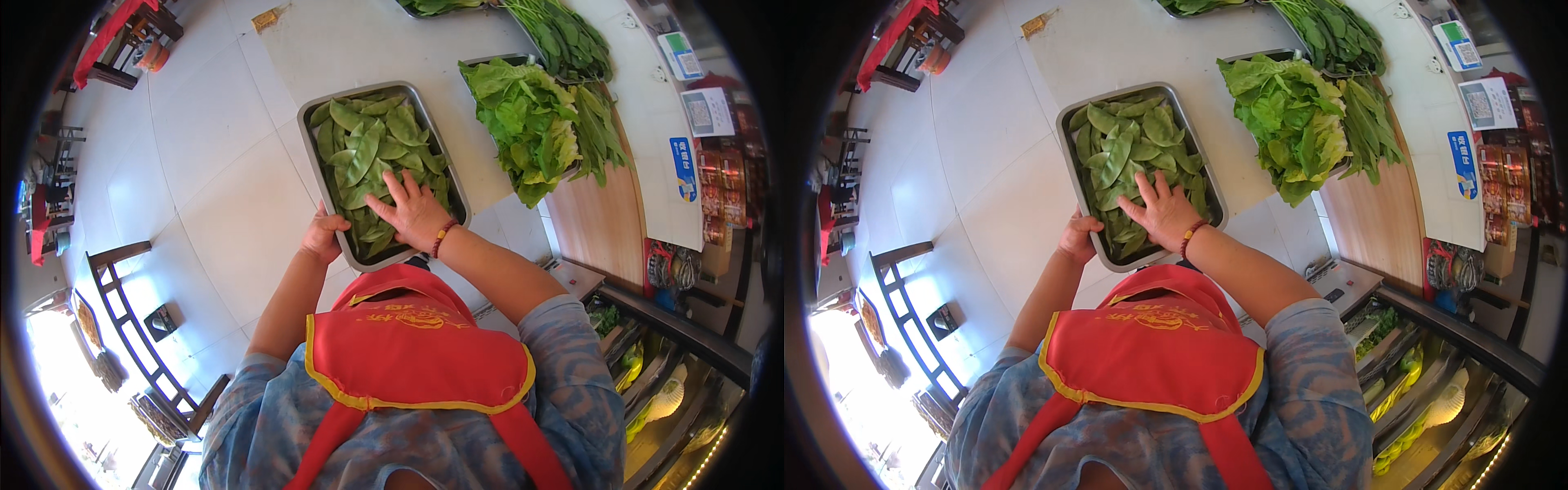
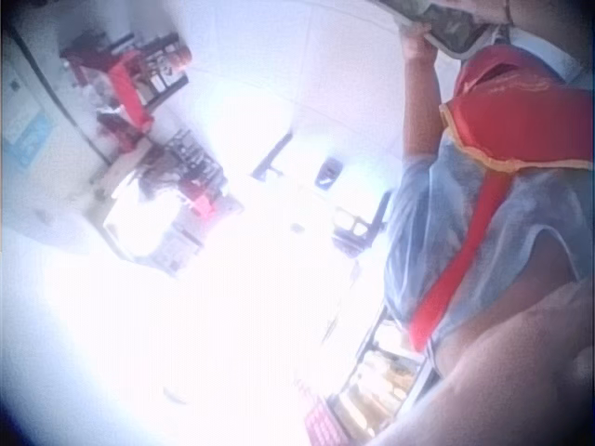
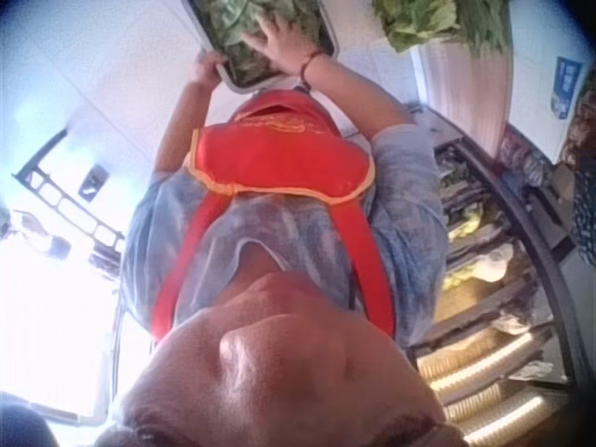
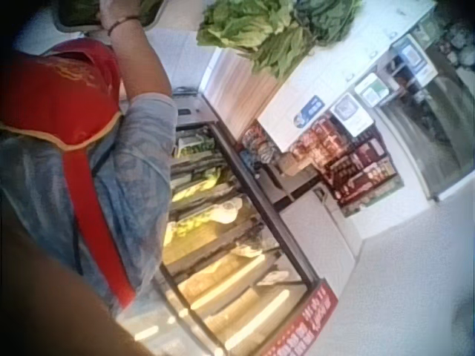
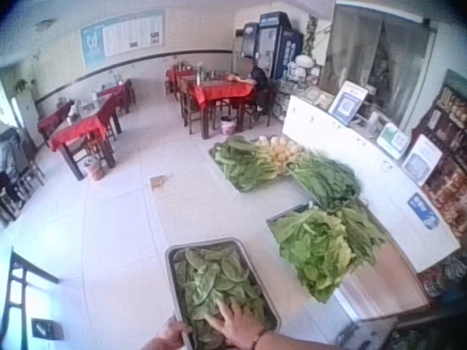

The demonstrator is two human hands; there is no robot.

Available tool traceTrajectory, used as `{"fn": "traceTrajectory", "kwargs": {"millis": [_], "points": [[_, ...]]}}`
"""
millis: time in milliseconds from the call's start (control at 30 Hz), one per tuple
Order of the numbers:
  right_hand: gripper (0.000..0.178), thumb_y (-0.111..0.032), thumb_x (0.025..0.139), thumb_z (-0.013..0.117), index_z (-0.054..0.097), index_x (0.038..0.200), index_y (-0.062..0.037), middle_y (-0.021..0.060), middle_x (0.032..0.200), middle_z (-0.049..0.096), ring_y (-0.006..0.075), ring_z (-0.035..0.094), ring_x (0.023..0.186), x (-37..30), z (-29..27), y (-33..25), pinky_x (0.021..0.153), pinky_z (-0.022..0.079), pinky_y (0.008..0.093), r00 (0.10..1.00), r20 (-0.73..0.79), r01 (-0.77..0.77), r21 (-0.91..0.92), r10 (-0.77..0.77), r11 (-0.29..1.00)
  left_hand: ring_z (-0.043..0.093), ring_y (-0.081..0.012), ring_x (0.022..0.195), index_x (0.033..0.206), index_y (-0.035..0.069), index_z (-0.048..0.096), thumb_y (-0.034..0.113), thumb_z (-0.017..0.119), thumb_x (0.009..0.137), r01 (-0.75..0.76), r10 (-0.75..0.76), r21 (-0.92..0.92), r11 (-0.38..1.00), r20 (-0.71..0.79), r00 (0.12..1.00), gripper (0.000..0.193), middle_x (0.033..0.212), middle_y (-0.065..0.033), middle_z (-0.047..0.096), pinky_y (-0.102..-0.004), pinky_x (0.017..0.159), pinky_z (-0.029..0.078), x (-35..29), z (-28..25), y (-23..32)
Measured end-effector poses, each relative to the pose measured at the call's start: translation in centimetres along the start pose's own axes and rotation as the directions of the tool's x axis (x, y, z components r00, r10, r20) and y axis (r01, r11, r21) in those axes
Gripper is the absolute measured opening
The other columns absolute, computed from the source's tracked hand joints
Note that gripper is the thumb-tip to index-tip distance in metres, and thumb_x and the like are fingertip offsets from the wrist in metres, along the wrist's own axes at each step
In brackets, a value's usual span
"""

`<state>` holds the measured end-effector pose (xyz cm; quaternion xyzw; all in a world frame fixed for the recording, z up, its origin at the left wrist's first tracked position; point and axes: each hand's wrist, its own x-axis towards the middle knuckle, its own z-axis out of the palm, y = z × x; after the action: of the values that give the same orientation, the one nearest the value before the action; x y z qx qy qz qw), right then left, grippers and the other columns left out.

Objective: The person removes oyster mushrooms from a plastic bag and places them on a metal tray. Then the person retrieves trays of dried vegetables and leafy greens from a glass-door refrigerator and arranges them on the counter.

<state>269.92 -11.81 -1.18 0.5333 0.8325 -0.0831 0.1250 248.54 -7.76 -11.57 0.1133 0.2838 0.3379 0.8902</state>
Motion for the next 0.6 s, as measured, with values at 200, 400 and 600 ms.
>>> {"fn": "traceTrajectory", "kwargs": {"millis": [200,400,600], "points": [[0.067,-0.013,0.081,0.064,0.045,0.144,-0.0259,0.0215,0.149,0.03,0.0472,0.041,0.129,1.4,3.3,2.1,0.076,0.055,0.0483,0.956,-0.262,-0.149,-0.053,0.13,0.987,0.06,-0.0318,0.113,0.138,0.007,0.046,-0.01,0.048,0.07,-0.013,0.015,0.022,1.0,-0.116,0.993,0.07,0.125,-0.0124,0.06,-0.0472,0.1,0.049,3.6,1.8,-0.8],[0.059,-0.007,0.085,0.057,0.048,0.14,-0.0247,0.0197,0.147,0.035,0.0458,0.045,0.127,2.4,4.6,5.4,0.073,0.058,0.0411,0.951,-0.291,-0.133,-0.072,0.106,0.989,0.052,-0.0305,0.121,0.139,0.009,0.041,-0.01,0.047,0.078,0.061,-0.008,0.22,0.974,-0.235,0.972,0.065,0.133,-0.0112,0.053,-0.0469,0.102,0.045,5.5,3.2,-0.8],[0.048,-0.006,0.083,0.056,0.06,0.128,-0.0212,0.0178,0.137,0.049,0.0448,0.052,0.118,2.3,3.5,7.8,0.079,0.057,0.0426,0.885,-0.461,-0.026,0.106,0.072,0.994,0.05,-0.0384,0.125,0.147,0.004,0.029,0.007,0.055,0.08,0.206,0.122,0.641,0.74,-0.429,0.895,0.072,0.134,-0.0199,0.05,-0.0461,0.106,0.04,5.2,5.1,-0.8]]}}
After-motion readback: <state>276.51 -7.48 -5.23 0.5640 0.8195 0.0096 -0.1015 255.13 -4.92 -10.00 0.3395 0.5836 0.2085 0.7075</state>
